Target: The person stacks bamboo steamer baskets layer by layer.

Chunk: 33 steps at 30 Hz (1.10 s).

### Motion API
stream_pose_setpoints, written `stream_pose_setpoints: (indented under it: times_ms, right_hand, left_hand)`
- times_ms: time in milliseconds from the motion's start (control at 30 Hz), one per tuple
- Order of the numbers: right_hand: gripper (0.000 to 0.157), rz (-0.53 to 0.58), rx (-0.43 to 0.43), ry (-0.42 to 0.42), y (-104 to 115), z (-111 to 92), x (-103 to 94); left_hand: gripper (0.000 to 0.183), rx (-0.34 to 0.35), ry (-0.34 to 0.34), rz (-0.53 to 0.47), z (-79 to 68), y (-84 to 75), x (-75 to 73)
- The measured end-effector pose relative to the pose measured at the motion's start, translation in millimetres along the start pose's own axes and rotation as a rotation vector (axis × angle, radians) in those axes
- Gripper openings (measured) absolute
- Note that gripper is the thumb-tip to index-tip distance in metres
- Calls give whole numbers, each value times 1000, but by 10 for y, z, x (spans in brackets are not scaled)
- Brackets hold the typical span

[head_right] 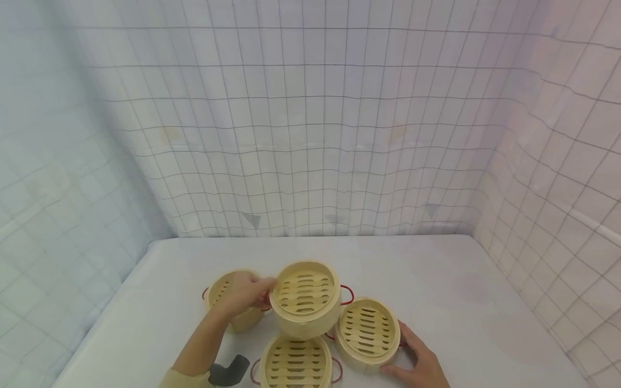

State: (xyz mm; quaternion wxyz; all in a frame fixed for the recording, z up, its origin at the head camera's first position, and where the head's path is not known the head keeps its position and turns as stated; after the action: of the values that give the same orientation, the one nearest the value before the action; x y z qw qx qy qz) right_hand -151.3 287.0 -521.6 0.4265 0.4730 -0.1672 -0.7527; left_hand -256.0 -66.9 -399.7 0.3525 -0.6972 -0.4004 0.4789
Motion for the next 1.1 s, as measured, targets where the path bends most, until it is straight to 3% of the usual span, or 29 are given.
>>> stream_pose_setpoints:
  times_ms: [100, 300, 567, 800, 867, 1100]
  right_hand:
    - [90, 4, -7, 1, -2, 15, 5]
    - [90, 5, -54, -5, 3, 31, -1]
    - [88, 1, -21, 7, -6, 39, -5]
    - [85, 13, -160, -25, -7, 50, -9]
    - [84, 3, -149, -30, -4, 45, -13]
    - [79, -105, 46, -8, -1, -6, -30]
  left_hand:
    - [42, 12, 8, 9, 39, -44, 84]
    - [40, 25, 70, -74, 66, -138, 286]
    - [38, 40, 103, -80, 93, -208, 540]
    - [39, 37, 135, -41, 94, -251, 737]
    - [38, 41, 142, -35, 91, -257, 790]
    - [41, 61, 146, 14, 103, -228, 946]
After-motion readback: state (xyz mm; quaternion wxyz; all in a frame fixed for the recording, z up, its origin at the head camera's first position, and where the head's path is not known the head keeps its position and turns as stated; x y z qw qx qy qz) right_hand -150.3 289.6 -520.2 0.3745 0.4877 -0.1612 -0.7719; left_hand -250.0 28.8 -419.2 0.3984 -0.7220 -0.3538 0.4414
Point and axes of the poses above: each hand's wrist, its own z-axis towards the middle knuckle, its own x-axis out of the palm, y = z × x, the point moved 4 cm from there along z, towards the middle knuckle, and after that the axes turned 15 degrees about -x, right-handed, at the moved point
